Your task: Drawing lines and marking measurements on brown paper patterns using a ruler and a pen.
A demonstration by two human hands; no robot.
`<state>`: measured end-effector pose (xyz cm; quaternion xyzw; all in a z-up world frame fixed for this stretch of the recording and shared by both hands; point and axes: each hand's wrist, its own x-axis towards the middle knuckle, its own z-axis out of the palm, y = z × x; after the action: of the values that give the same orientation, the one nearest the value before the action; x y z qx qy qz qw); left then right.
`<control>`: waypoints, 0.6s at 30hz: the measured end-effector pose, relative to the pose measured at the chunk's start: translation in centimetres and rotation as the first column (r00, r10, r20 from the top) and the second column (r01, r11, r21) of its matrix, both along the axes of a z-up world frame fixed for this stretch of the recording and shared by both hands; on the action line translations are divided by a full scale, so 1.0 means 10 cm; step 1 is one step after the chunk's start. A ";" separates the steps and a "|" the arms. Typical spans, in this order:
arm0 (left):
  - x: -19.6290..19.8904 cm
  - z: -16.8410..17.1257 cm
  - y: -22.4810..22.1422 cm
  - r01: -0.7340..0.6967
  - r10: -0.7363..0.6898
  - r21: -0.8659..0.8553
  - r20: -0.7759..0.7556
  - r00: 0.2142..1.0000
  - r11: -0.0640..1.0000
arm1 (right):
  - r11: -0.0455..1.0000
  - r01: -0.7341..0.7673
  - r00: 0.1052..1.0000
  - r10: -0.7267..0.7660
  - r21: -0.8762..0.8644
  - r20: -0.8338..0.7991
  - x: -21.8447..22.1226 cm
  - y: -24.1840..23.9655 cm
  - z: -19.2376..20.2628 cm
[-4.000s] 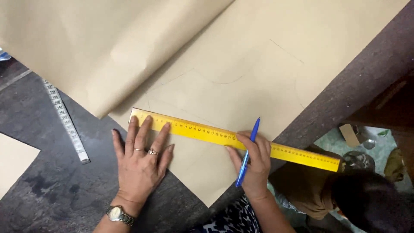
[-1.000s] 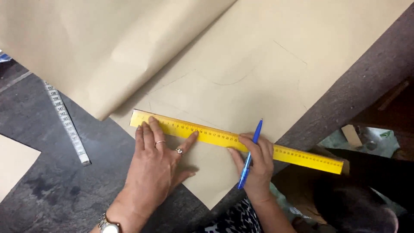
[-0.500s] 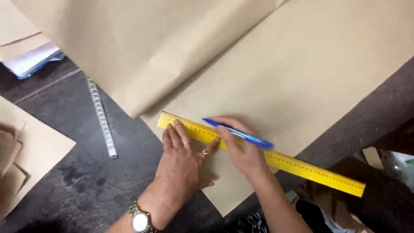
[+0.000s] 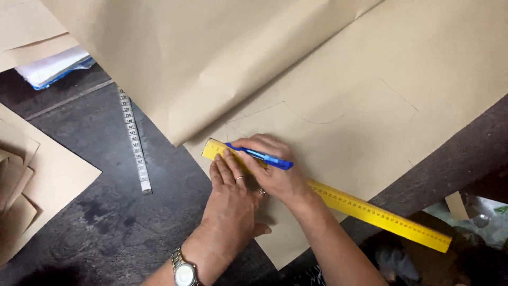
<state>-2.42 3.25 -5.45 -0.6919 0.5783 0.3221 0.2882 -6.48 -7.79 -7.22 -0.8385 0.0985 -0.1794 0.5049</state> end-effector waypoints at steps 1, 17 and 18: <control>0.00 0.01 -0.01 0.003 -0.003 -0.007 0.003 1.000 1.000 | 1.000 0.002 1.000 -0.002 -0.005 0.011 0.03 0.00 -0.04; 0.04 0.09 0.01 0.017 -0.014 -0.090 0.027 1.000 0.996 | 0.979 0.192 0.892 -0.204 -0.069 -0.405 -1.15 -0.44 0.41; 0.04 0.09 0.00 0.022 -0.020 -0.091 0.026 0.999 0.996 | 0.978 0.198 0.890 -0.209 -0.070 -0.405 -1.18 -0.45 0.41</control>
<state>-2.03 3.24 -4.58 -0.7023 0.5959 0.2835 0.2670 -18.30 -12.28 -3.11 -0.8492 0.2870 -0.0525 0.4401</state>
